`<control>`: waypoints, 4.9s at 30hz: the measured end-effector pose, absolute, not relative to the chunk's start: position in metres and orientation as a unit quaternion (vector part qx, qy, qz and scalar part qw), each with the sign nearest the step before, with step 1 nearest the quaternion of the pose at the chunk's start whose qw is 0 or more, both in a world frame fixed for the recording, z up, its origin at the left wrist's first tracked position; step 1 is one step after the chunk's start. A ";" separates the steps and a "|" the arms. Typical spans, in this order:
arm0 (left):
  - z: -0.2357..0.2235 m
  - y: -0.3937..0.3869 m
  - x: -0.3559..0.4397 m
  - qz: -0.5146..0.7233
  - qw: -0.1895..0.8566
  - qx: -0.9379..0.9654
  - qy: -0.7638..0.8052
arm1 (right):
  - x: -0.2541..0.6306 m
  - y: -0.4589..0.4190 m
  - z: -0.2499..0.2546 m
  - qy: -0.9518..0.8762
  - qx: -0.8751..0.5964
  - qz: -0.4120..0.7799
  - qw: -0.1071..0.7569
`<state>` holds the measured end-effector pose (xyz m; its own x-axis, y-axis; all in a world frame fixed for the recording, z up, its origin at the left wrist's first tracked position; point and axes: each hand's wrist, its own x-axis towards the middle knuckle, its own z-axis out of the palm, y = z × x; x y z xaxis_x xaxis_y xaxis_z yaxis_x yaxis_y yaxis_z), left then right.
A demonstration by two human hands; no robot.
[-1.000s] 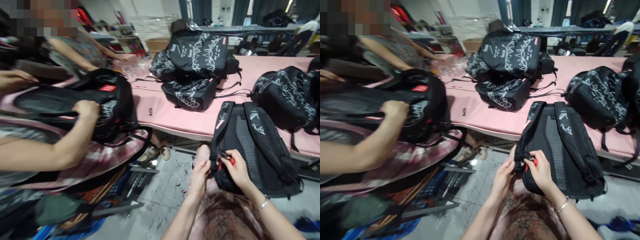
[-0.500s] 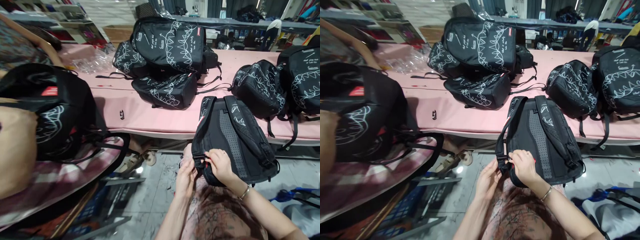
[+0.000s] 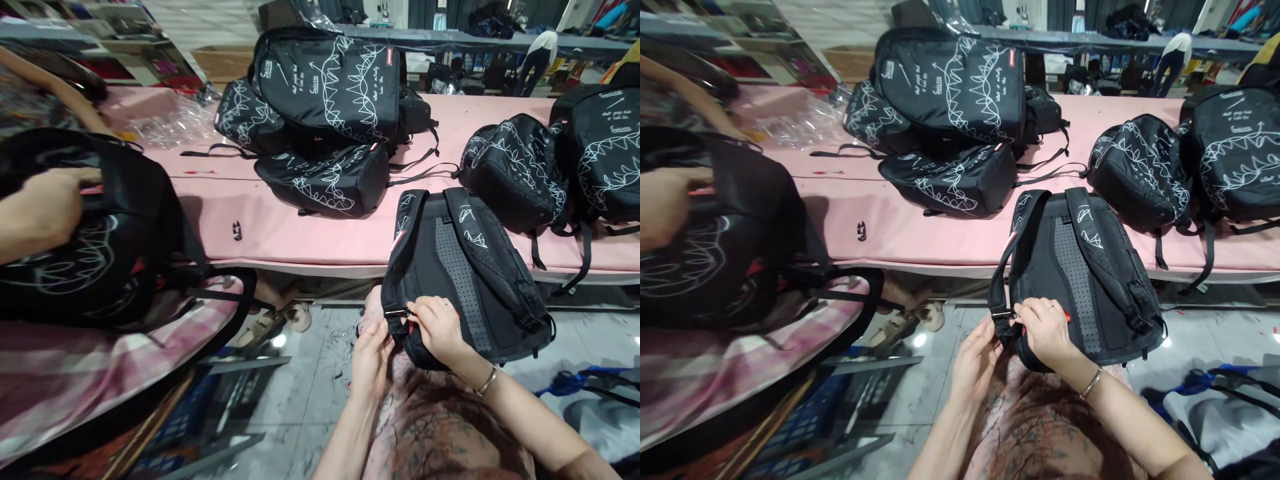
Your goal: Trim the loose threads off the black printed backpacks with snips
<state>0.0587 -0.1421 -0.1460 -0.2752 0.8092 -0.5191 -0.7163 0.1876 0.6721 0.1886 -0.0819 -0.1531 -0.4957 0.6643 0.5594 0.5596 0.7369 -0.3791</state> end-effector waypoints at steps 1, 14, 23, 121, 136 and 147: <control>-0.146 -0.142 0.059 0.636 0.600 0.046 0.483 | 0.189 -0.082 -0.153 -0.862 -0.356 0.074 0.354; -0.148 -0.142 0.061 0.641 0.601 0.032 0.477 | 0.192 -0.084 -0.157 -0.860 -0.361 0.091 0.350; -0.147 -0.142 0.064 0.636 0.599 0.040 0.484 | 0.188 -0.083 -0.157 -0.865 -0.358 0.069 0.346; -0.142 -0.130 0.041 0.540 0.328 0.400 0.665 | 0.199 -0.088 -0.143 -0.684 -0.516 0.395 0.332; -0.141 -0.129 0.046 0.523 0.320 0.410 0.676 | 0.197 -0.090 -0.129 -0.852 -0.453 0.176 0.195; -0.143 -0.122 0.048 0.573 0.335 0.313 0.679 | 0.177 -0.081 -0.177 -0.577 -0.436 0.605 0.334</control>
<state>0.0484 -0.1223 -0.1432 -0.5802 0.8088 -0.0959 0.0414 0.1469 0.9883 0.1772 -0.0808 -0.1772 -0.3968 0.9068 -0.1426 0.1000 -0.1118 -0.9887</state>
